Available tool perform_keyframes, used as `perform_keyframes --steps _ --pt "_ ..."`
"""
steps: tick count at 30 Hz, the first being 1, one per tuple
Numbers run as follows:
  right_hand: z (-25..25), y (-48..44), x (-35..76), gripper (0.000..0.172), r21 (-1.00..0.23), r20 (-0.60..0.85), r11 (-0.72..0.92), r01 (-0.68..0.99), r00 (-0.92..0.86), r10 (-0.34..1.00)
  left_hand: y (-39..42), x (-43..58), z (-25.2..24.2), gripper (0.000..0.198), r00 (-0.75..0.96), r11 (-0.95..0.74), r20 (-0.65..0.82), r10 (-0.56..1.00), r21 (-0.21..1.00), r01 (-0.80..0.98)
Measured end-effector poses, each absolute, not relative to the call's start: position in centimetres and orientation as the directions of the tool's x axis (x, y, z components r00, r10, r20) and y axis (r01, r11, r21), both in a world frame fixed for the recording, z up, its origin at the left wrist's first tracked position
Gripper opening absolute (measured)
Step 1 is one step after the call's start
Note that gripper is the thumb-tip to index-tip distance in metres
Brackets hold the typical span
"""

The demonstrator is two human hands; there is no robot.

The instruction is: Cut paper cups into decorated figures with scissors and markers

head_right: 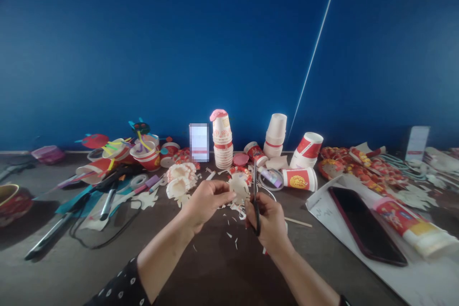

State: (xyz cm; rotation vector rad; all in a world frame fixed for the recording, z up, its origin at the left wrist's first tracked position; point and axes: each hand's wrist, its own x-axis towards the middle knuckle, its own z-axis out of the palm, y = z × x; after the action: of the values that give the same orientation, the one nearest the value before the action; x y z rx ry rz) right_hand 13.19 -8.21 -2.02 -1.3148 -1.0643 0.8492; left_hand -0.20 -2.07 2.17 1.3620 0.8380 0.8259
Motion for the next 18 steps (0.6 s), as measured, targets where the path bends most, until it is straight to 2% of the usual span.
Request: perform_keyframes --steps 11,14,18 --pt "-2.4 -8.1 13.6 0.023 -0.99 0.134 0.141 0.005 0.339 0.931 -1.6 0.1 0.9 0.008 0.5 0.181 -0.178 0.848 0.983 0.042" --pt "-2.4 -8.1 13.7 0.023 -0.987 0.151 0.159 0.001 0.33 0.932 -1.6 0.3 0.6 0.007 0.492 0.203 -0.169 0.854 0.979 -0.016" --pt "-2.2 -8.1 13.4 0.027 -0.994 0.108 0.105 0.026 0.276 0.955 -1.2 0.1 0.9 0.011 0.373 0.288 -0.208 0.904 0.942 -0.174"
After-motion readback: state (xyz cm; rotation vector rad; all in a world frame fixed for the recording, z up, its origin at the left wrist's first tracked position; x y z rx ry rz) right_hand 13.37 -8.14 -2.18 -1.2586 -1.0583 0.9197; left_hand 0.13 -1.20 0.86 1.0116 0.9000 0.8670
